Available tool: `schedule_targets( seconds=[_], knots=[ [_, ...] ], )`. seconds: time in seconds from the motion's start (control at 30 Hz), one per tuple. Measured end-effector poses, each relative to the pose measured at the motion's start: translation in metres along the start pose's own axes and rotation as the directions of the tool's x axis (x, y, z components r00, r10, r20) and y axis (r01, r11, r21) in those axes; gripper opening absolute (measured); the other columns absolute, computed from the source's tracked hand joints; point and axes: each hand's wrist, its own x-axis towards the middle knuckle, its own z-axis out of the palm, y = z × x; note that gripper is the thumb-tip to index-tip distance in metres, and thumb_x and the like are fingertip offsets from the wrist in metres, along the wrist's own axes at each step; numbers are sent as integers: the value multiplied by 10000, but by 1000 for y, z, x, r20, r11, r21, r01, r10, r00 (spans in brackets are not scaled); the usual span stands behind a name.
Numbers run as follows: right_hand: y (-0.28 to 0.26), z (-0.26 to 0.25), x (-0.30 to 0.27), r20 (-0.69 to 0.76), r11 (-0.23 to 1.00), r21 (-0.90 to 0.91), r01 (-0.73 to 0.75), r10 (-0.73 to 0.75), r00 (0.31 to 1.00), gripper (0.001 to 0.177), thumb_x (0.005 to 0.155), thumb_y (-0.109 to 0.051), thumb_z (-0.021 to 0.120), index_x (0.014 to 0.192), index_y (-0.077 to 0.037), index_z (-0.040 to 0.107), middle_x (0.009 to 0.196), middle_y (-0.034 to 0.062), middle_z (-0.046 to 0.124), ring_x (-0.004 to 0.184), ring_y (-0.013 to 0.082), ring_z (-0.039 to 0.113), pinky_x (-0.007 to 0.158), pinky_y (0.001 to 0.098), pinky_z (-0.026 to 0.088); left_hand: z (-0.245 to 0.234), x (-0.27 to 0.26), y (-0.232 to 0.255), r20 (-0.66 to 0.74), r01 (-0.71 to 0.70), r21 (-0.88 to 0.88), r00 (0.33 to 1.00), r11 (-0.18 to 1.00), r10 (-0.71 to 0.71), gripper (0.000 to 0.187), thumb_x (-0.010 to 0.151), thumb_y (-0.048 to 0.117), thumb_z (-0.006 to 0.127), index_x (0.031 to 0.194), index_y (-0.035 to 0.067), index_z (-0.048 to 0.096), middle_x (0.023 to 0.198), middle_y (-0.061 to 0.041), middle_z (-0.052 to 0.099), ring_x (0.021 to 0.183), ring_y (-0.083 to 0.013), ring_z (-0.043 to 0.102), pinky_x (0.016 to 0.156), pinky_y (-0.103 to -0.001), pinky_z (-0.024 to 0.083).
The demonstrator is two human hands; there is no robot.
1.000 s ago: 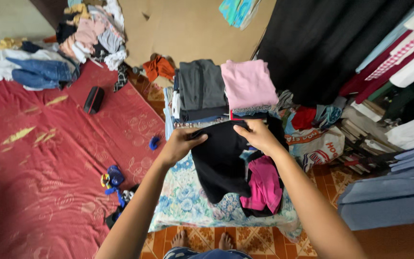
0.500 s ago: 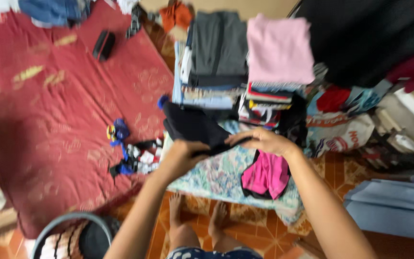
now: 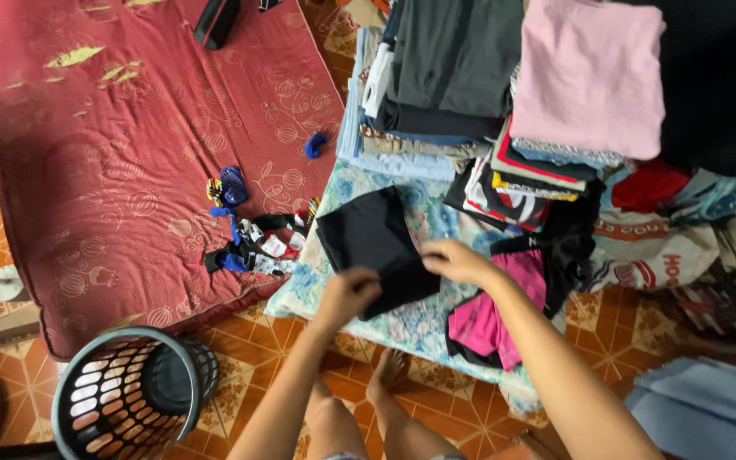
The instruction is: The person folds various clean clothes including a denim jacket, patterned top, pink shirt, black shirt, and pink shorts. They pick up each item, fold it neatly, and place it on a growing stack on a small table.
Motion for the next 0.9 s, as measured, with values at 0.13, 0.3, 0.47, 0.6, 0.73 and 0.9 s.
schedule_targets(
  seconds=[0.13,0.3,0.47,0.6,0.73,0.9],
  knots=[
    [-34,11,66,-365,951,-308,37,-154,918,712,782,-210,779,1422,-58,507,1306,164,631,1223,334,603,1014,441,477,-17,65,-75,-250,80,-370,951,925,-182,614,780,228,871,1258,59,524,1143,-62,678,970,-150,660,817,-333,556],
    [-44,90,66,-60,750,-661,23,-84,995,1033,782,-329,830,1587,-63,239,1637,201,294,1520,435,245,1136,575,306,9,59,-170,-201,553,-304,759,776,-619,652,825,439,830,1244,-35,674,981,-142,723,821,-196,674,678,-362,531],
    [-33,125,50,169,700,-713,-47,236,957,1440,632,-565,927,1629,-159,-30,1711,184,-39,1569,428,-23,1230,611,57,60,32,-184,-199,718,-344,574,605,-795,621,739,384,909,1104,39,543,809,-117,672,665,-230,651,531,-402,523],
    [-33,130,51,191,717,-682,-145,367,910,1438,644,-573,917,1633,-182,-51,1709,176,-63,1581,426,-60,1237,629,21,58,44,-150,-14,696,-403,644,594,-765,353,792,322,810,922,-5,777,802,-99,707,697,-217,633,588,-370,476],
    [-29,129,67,-156,915,-266,-304,271,950,1105,749,-419,812,1584,-94,166,1489,262,385,1394,441,355,1088,603,295,36,77,-86,-15,499,-390,837,774,-547,388,861,371,737,981,6,786,847,-73,733,775,-133,627,692,-329,511],
    [-20,103,104,-509,987,-34,-156,117,853,506,926,-316,643,1328,-12,601,1033,233,738,1034,427,697,799,458,547,-2,83,-18,-56,398,-602,843,692,-535,457,900,443,688,1102,38,752,959,-65,724,829,-161,622,744,-349,512]
  ],
)
